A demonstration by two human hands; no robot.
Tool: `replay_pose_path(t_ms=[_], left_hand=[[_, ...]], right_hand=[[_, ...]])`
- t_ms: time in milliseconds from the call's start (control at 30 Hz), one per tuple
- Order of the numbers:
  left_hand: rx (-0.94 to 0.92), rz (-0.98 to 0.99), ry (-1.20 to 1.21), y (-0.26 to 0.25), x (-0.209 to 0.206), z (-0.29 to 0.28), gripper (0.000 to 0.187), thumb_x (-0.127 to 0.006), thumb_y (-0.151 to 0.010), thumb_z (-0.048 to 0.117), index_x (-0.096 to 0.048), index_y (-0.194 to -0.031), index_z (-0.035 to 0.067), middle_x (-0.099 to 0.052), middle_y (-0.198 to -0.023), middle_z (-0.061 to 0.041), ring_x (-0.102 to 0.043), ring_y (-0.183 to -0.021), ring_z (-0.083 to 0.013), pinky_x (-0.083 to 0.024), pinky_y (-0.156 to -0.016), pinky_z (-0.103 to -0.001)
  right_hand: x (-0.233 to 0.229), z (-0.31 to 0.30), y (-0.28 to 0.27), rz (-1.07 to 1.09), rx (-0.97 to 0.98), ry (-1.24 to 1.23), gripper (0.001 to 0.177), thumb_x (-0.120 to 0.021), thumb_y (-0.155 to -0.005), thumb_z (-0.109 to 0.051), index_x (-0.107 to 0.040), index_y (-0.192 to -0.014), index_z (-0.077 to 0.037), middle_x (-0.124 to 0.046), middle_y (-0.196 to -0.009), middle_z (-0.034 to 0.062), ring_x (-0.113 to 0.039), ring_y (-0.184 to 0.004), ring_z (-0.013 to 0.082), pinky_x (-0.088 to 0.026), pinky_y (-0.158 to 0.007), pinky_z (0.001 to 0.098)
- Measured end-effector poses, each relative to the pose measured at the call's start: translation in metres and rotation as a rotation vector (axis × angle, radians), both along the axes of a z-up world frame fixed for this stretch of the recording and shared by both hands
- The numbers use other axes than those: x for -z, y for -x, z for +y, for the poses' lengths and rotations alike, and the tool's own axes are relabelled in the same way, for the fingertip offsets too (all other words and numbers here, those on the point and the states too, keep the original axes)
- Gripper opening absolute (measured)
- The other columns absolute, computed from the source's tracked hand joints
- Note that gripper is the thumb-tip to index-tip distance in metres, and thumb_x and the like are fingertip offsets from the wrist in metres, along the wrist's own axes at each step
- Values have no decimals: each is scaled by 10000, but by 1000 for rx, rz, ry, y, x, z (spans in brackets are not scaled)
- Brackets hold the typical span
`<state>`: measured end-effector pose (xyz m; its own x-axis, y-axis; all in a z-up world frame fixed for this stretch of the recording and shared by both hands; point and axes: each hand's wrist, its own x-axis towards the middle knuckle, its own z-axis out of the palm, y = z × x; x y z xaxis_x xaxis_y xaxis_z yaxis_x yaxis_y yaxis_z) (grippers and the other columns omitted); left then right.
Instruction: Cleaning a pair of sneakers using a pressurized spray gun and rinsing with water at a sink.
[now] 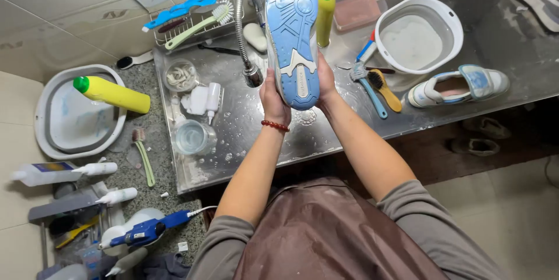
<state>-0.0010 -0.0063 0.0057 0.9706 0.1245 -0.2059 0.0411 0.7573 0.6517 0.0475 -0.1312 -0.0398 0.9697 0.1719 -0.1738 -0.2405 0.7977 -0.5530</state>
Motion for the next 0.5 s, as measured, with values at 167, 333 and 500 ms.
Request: replay_pose_path(t_ms=[167,333,500], left_hand=[[-70,-270,-28,-16,26,-3,414,-636,-1089,324,-638,-1220,-69,-725,-1091,-100,-677,-941,-153,-545,-849,-288],[-69,-270,0,-21,-2,-5,424,-653,-1058,303,-613,-1301,-43,-712,-1152,-91,-672,-997,-152,-544,-886,-292],[236,-239,283,-15,-32,-1,540,-494,-1066,451,-583,-1299,-28,-713,-1179,-122,-704,-1057,-205,-577,-931,-351]], right_hand=[[-15,-9,-2,162,161,288,645,-520,-1031,-547,-655,-1304,22,-740,-1113,117,-722,-937,203,-597,-816,352],[-37,-11,-11,173,128,50,589,-571,-1013,-522,-629,-1307,-15,-727,-1114,107,-715,-932,217,-594,-820,361],[-70,-26,-10,-1,-9,100,571,-536,-1026,-502,-663,-1286,-10,-747,-1131,110,-727,-972,207,-603,-852,354]])
